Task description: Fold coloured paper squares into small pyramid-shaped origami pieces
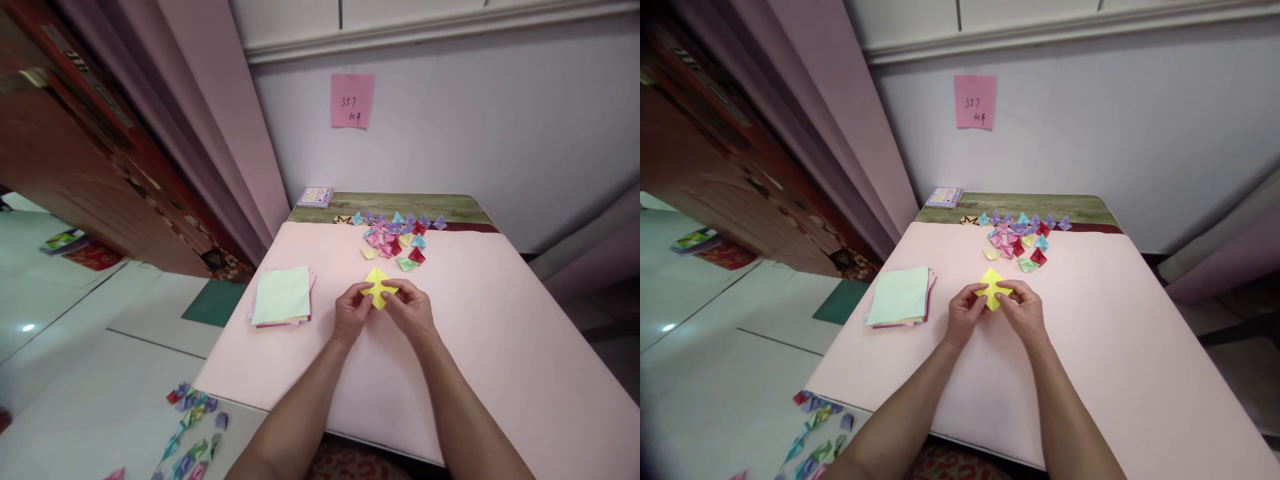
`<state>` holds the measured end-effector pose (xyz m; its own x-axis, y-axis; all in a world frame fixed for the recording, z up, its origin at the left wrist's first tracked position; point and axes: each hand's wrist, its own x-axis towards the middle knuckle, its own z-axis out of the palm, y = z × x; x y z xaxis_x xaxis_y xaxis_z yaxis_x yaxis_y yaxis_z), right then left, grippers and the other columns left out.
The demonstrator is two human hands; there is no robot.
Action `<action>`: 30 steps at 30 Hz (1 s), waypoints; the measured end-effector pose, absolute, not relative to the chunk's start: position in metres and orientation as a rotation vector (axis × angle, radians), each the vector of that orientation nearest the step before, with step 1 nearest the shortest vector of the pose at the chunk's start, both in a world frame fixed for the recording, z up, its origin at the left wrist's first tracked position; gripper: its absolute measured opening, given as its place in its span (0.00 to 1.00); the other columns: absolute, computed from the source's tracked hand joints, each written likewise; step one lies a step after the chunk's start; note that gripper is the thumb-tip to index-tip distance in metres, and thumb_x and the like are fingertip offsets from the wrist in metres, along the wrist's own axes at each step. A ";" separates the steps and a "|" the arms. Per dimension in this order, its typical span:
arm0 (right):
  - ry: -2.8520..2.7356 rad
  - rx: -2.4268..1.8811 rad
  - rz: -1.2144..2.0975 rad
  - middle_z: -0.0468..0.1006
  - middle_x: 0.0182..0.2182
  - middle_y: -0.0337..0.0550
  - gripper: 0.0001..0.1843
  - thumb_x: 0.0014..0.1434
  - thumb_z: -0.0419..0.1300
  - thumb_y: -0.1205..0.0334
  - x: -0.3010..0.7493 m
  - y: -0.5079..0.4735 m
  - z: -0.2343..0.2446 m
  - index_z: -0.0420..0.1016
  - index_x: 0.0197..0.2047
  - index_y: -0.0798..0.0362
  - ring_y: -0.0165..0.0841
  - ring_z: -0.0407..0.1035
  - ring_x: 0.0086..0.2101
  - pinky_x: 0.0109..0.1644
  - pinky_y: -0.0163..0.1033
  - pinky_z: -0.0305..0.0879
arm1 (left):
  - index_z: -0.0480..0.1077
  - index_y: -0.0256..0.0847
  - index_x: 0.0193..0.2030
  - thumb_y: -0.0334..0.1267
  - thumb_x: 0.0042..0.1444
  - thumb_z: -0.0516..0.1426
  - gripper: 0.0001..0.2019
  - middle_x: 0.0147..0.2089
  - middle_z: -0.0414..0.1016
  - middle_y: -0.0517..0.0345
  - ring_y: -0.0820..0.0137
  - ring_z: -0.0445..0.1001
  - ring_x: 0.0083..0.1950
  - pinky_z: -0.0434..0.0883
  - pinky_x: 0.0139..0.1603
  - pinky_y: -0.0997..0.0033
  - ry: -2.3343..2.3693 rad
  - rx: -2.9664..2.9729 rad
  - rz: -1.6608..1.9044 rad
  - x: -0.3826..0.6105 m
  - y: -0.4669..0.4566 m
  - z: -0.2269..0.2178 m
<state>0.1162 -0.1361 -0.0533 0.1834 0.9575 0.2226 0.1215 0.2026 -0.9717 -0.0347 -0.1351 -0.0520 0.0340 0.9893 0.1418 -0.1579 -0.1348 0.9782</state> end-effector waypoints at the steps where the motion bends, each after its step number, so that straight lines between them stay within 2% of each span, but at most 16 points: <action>1: -1.243 -1.182 0.871 0.77 0.38 0.44 0.17 0.53 0.67 0.55 0.117 -0.136 -0.053 0.79 0.45 0.52 0.29 0.68 0.28 0.32 0.37 0.71 | 0.76 0.40 0.45 0.41 0.54 0.62 0.13 0.32 0.76 0.58 0.74 0.72 0.28 0.71 0.31 0.75 1.017 1.247 1.338 -0.035 -0.135 -0.053; 4: -1.295 -1.128 0.884 0.76 0.44 0.46 0.20 0.51 0.68 0.56 0.119 -0.134 -0.052 0.79 0.48 0.50 0.34 0.73 0.37 0.41 0.41 0.74 | 0.77 0.41 0.46 0.39 0.52 0.64 0.15 0.39 0.79 0.55 0.71 0.75 0.34 0.73 0.37 0.72 1.045 1.261 1.326 -0.036 -0.132 -0.055; 7: -1.364 -1.160 0.827 0.77 0.44 0.45 0.20 0.53 0.67 0.57 0.120 -0.134 -0.054 0.78 0.50 0.49 0.36 0.74 0.40 0.45 0.42 0.74 | 0.76 0.41 0.49 0.38 0.50 0.65 0.18 0.42 0.80 0.53 0.67 0.77 0.40 0.74 0.44 0.68 1.017 1.197 1.335 -0.035 -0.130 -0.059; 11: -1.440 -1.240 0.697 0.79 0.40 0.44 0.17 0.55 0.66 0.56 0.121 -0.135 -0.056 0.80 0.49 0.48 0.35 0.74 0.37 0.41 0.41 0.74 | 0.77 0.39 0.44 0.38 0.50 0.65 0.13 0.40 0.80 0.53 0.68 0.77 0.39 0.73 0.44 0.68 1.038 1.173 1.356 -0.034 -0.129 -0.064; 14: -1.472 -1.288 0.612 0.80 0.38 0.45 0.12 0.56 0.66 0.54 0.121 -0.137 -0.055 0.82 0.42 0.48 0.37 0.75 0.36 0.38 0.41 0.74 | 0.78 0.40 0.37 0.38 0.51 0.64 0.08 0.37 0.78 0.55 0.68 0.76 0.38 0.73 0.43 0.67 1.072 1.209 1.381 -0.035 -0.128 -0.062; 17: -1.458 -1.286 0.558 0.80 0.38 0.47 0.10 0.55 0.67 0.52 0.119 -0.137 -0.054 0.83 0.36 0.48 0.38 0.75 0.38 0.38 0.42 0.75 | 0.78 0.41 0.32 0.38 0.49 0.66 0.05 0.41 0.77 0.52 0.64 0.75 0.46 0.72 0.50 0.64 1.109 1.294 1.454 -0.037 -0.128 -0.057; 19: -1.409 -1.290 0.596 0.80 0.38 0.47 0.11 0.54 0.67 0.50 0.117 -0.137 -0.054 0.83 0.34 0.49 0.38 0.75 0.37 0.36 0.41 0.74 | 0.77 0.40 0.33 0.39 0.47 0.67 0.07 0.46 0.77 0.50 0.62 0.74 0.51 0.70 0.55 0.62 1.100 1.290 1.459 -0.038 -0.128 -0.054; 21: -1.327 -1.314 0.728 0.81 0.32 0.45 0.13 0.54 0.67 0.49 0.114 -0.137 -0.055 0.83 0.33 0.51 0.36 0.74 0.31 0.31 0.38 0.72 | 0.76 0.39 0.37 0.41 0.49 0.66 0.11 0.45 0.78 0.50 0.64 0.76 0.48 0.73 0.51 0.63 1.019 1.192 1.382 -0.037 -0.129 -0.053; 24: -1.202 -1.335 0.972 0.78 0.23 0.41 0.18 0.53 0.67 0.46 0.110 -0.137 -0.058 0.82 0.35 0.53 0.31 0.68 0.20 0.21 0.34 0.63 | 0.73 0.38 0.39 0.46 0.51 0.65 0.15 0.34 0.78 0.56 0.69 0.77 0.33 0.75 0.35 0.69 0.917 1.031 1.243 -0.034 -0.130 -0.055; 27: -1.189 -1.304 1.033 0.80 0.26 0.42 0.18 0.52 0.67 0.47 0.109 -0.137 -0.060 0.81 0.37 0.54 0.32 0.70 0.22 0.23 0.34 0.65 | 0.71 0.37 0.35 0.47 0.49 0.66 0.16 0.25 0.74 0.61 0.74 0.71 0.23 0.71 0.25 0.74 0.945 0.990 1.218 -0.032 -0.130 -0.057; 30: -1.201 -1.319 0.967 0.81 0.29 0.43 0.17 0.53 0.66 0.48 0.109 -0.137 -0.058 0.81 0.37 0.54 0.33 0.72 0.25 0.27 0.35 0.68 | 0.71 0.36 0.35 0.45 0.48 0.67 0.15 0.25 0.73 0.62 0.76 0.70 0.23 0.69 0.25 0.76 0.915 1.021 1.228 -0.032 -0.129 -0.056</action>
<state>0.1088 -0.1372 -0.0585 0.1669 0.9824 0.0836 0.1278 0.0625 -0.9898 -0.0317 -0.1287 -0.0562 0.1230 0.9924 -0.0102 -0.2934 0.0462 0.9549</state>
